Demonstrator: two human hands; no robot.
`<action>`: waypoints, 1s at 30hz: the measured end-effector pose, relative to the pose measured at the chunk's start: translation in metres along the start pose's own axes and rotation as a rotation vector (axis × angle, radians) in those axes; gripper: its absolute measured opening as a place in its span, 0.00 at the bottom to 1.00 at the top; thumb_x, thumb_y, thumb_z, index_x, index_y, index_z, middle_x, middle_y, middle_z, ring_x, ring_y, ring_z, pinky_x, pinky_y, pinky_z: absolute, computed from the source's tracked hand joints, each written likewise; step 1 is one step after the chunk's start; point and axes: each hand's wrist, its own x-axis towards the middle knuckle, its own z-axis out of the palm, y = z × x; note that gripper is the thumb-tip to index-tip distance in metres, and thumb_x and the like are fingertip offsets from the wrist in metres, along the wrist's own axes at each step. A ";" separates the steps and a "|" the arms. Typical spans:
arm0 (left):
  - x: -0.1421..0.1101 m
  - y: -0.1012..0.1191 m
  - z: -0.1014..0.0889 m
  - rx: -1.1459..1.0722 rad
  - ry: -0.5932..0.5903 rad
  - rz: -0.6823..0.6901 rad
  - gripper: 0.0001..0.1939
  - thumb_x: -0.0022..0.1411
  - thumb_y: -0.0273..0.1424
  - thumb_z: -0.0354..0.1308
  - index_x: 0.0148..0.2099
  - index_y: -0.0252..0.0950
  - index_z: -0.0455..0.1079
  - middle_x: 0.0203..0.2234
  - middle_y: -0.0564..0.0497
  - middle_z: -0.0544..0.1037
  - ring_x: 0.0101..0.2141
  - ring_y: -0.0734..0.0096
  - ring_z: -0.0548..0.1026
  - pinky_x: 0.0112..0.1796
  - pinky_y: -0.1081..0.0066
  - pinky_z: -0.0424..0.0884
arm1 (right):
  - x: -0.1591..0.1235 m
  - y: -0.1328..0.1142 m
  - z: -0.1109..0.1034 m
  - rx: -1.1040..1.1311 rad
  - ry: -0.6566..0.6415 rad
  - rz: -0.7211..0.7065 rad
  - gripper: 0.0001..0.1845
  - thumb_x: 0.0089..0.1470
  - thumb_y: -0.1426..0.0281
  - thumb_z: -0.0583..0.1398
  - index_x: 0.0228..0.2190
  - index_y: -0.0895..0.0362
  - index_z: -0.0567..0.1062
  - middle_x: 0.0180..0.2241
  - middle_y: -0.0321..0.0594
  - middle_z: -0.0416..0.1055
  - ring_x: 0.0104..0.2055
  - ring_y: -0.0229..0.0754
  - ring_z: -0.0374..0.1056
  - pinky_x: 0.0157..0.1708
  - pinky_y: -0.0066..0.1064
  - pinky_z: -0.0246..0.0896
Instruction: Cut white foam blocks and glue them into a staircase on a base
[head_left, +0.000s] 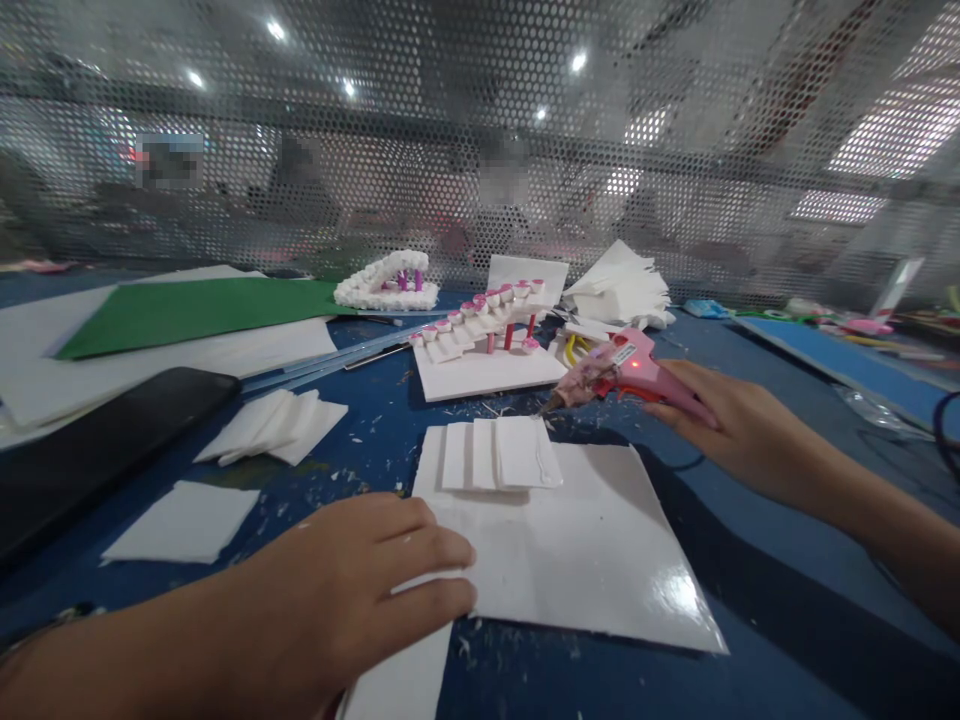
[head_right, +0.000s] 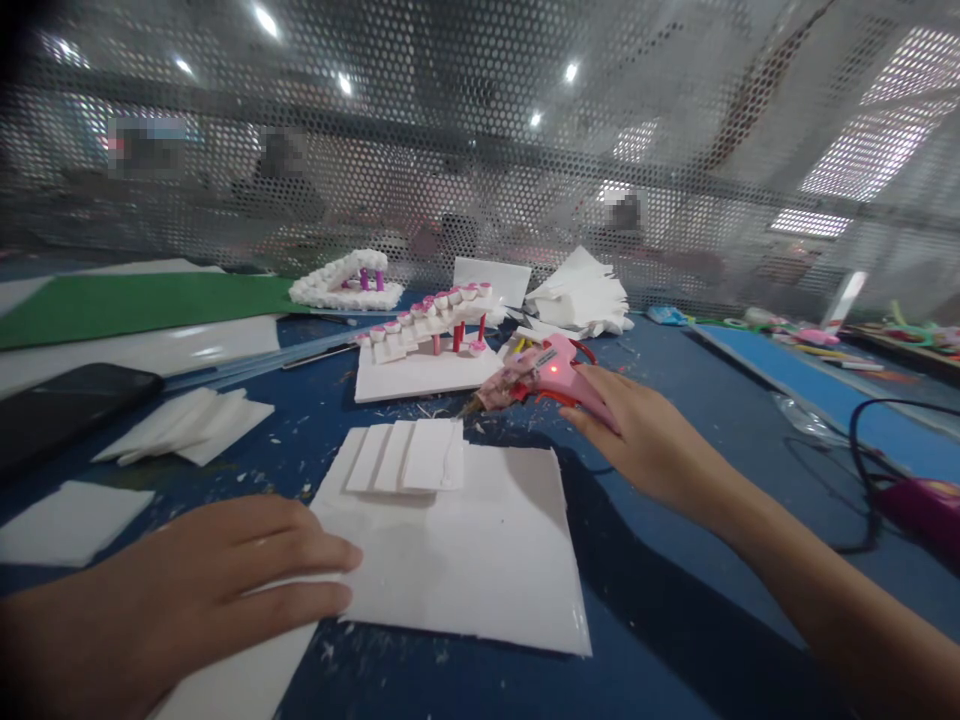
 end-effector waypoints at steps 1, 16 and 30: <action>0.000 0.000 0.000 0.003 -0.004 -0.003 0.23 0.49 0.37 0.49 0.49 0.36 0.59 0.42 0.46 0.73 0.38 0.62 0.70 0.39 0.64 0.66 | 0.000 0.000 0.000 0.004 -0.006 0.005 0.11 0.52 0.60 0.48 0.29 0.54 0.62 0.30 0.45 0.70 0.30 0.46 0.66 0.27 0.32 0.57; 0.001 0.000 0.001 0.004 -0.005 -0.008 0.21 0.51 0.39 0.48 0.47 0.36 0.61 0.41 0.47 0.74 0.37 0.62 0.71 0.38 0.64 0.67 | -0.005 0.001 -0.007 0.001 0.006 -0.020 0.12 0.52 0.59 0.48 0.28 0.54 0.64 0.26 0.44 0.71 0.26 0.45 0.66 0.24 0.31 0.58; 0.016 0.004 -0.019 0.108 -0.125 0.053 0.21 0.47 0.38 0.52 0.43 0.34 0.64 0.38 0.46 0.76 0.34 0.63 0.74 0.33 0.66 0.70 | -0.008 0.006 -0.008 0.019 0.022 -0.136 0.15 0.53 0.59 0.47 0.28 0.54 0.68 0.28 0.44 0.74 0.28 0.46 0.70 0.23 0.31 0.62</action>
